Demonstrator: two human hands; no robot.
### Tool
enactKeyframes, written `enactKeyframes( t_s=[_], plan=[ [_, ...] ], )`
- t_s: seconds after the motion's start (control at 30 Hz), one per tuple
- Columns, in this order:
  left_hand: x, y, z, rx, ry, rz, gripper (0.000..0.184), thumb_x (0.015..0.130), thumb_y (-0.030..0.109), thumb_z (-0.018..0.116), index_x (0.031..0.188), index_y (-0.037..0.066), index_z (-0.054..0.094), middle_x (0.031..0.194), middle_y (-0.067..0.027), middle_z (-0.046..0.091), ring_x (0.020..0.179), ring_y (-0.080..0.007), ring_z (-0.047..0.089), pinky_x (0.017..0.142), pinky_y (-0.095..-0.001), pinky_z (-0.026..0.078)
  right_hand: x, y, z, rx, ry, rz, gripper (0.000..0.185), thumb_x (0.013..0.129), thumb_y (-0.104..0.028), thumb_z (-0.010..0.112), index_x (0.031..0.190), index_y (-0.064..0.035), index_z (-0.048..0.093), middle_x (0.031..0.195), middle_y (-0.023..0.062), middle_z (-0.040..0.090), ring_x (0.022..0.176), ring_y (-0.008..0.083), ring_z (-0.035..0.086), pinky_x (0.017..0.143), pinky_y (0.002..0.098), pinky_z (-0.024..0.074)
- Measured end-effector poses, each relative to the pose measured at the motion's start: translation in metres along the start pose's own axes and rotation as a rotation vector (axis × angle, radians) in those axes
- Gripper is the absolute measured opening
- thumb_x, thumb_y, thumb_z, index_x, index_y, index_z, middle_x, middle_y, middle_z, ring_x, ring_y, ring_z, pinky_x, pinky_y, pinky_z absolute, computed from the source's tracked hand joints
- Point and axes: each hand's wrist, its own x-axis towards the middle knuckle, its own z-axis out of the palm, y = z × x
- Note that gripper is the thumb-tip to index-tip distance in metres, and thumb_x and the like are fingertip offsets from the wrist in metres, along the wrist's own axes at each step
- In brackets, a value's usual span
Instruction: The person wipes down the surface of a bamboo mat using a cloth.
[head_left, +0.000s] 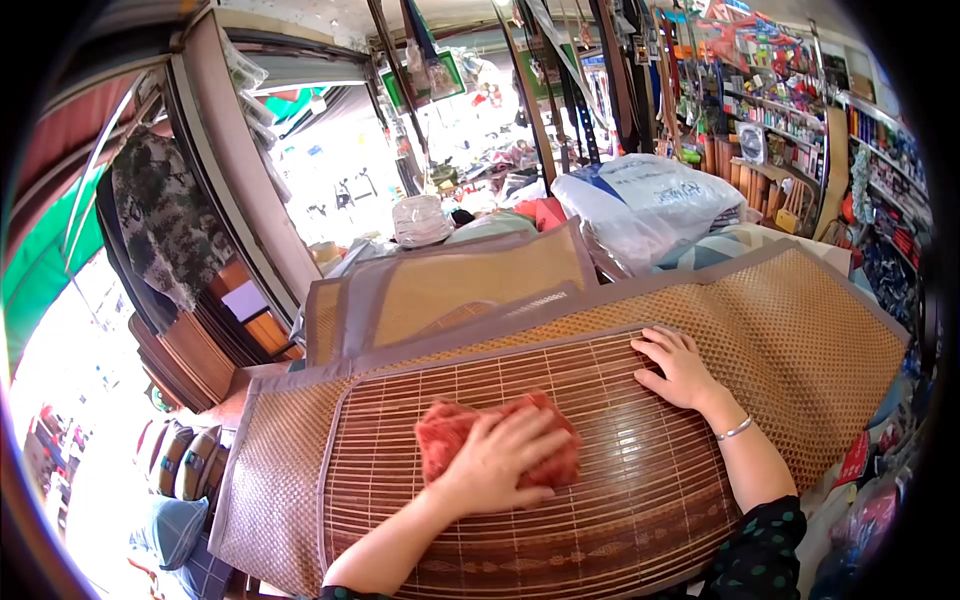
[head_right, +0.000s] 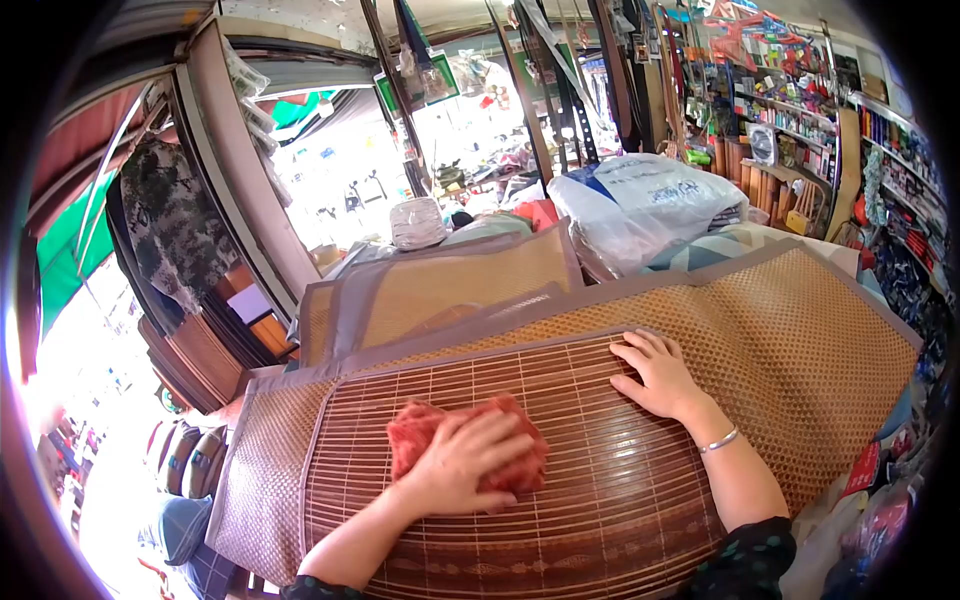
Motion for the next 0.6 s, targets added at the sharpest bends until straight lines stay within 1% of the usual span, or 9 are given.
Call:
enactKeyframes(
  t_s=[0.1,0.13,0.17,0.23,0.37,0.43,0.47,0.5,0.6],
  plan=[
    [0.001,-0.047,-0.022,-0.062,0.003,-0.322,0.076,0.077,0.04,0.074,0.144,0.019,0.045,0.15,-0.0139,0.039,0.143,-0.0336,0.031,0.11,-0.06,0.025,-0.002,0.003,0.002,-0.005,0.049,0.009,0.054,0.094,-0.045,0.056,0.137,-0.0119,0.054,0.147,0.016,0.045,0.142,0.0315,0.032,0.117,0.049,0.0177],
    [-0.012,-0.08,-0.005,0.049,0.149,-0.372,0.075,0.079,0.045,0.07,0.145,0.02,0.044,0.15,-0.0126,0.041,0.14,-0.033,0.035,0.109,-0.0573,0.028,-0.001,0.002,0.003,-0.019,0.055,0.004,0.054,0.094,-0.045,0.056,0.136,-0.012,0.054,0.147,0.016,0.045,0.143,0.0315,0.032,0.117,0.0496,0.0175],
    [-0.018,-0.091,-0.009,0.128,0.139,-0.536,0.073,0.081,0.047,0.068,0.144,0.019,0.045,0.152,-0.0126,0.039,0.142,-0.0314,0.033,0.111,-0.0572,0.025,-0.001,0.003,0.003,-0.034,0.063,-0.002,0.053,0.094,-0.044,0.057,0.136,-0.0121,0.054,0.147,0.016,0.045,0.143,0.0314,0.032,0.117,0.0502,0.0173],
    [-0.032,-0.114,-0.008,0.061,0.139,-0.668,0.075,0.083,0.053,0.065,0.147,0.02,0.042,0.155,-0.0128,0.035,0.144,-0.0306,0.03,0.113,-0.0602,0.019,-0.002,0.004,0.004,-0.036,0.073,-0.005,0.053,0.094,-0.044,0.056,0.136,-0.0121,0.054,0.147,0.0161,0.045,0.142,0.0314,0.032,0.117,0.0505,0.0171],
    [-0.032,-0.083,-0.006,0.09,0.056,-0.493,0.075,0.083,0.05,0.066,0.147,0.021,0.041,0.156,-0.0147,0.032,0.145,-0.0336,0.027,0.113,-0.0619,0.018,-0.001,0.004,0.006,-0.039,0.075,0.001,0.054,0.094,-0.045,0.056,0.137,-0.012,0.054,0.147,0.0163,0.045,0.142,0.0316,0.032,0.117,0.0509,0.0169],
    [-0.018,-0.031,-0.012,0.099,-0.098,-0.355,0.077,0.079,0.044,0.07,0.146,0.022,0.039,0.151,-0.0157,0.035,0.142,-0.0345,0.032,0.11,-0.0614,0.026,-0.001,0.005,0.008,-0.027,0.077,0.004,0.054,0.094,-0.045,0.056,0.137,-0.012,0.054,0.147,0.0163,0.045,0.142,0.0321,0.032,0.117,0.0511,0.017],
    [-0.019,-0.001,-0.016,0.075,-0.073,-0.232,0.076,0.078,0.042,0.072,0.144,0.022,0.04,0.149,-0.0151,0.037,0.14,-0.0341,0.033,0.108,-0.0608,0.03,-0.002,0.006,0.008,-0.02,0.073,0.003,0.054,0.094,-0.045,0.056,0.136,-0.012,0.054,0.147,0.0164,0.045,0.142,0.0326,0.032,0.117,0.0513,0.0172],
    [-0.022,0.016,-0.009,0.02,-0.083,-0.086,0.082,0.079,0.047,0.073,0.149,0.022,0.037,0.154,-0.015,0.032,0.142,-0.0331,0.031,0.107,-0.063,0.028,-0.002,0.007,0.01,-0.02,0.07,0.007,0.054,0.094,-0.045,0.056,0.136,-0.012,0.054,0.147,0.0164,0.045,0.142,0.0326,0.032,0.117,0.0513,0.0172],
    [-0.034,0.058,0.011,0.009,-0.124,0.188,0.085,0.08,0.054,0.072,0.151,0.024,0.035,0.153,-0.0139,0.034,0.144,-0.0299,0.03,0.108,-0.0563,0.03,-0.002,0.009,0.013,-0.001,0.081,-0.006,0.054,0.094,-0.046,0.055,0.137,-0.0119,0.054,0.147,0.0167,0.045,0.142,0.0336,0.032,0.117,0.0515,0.0176]
  ],
)
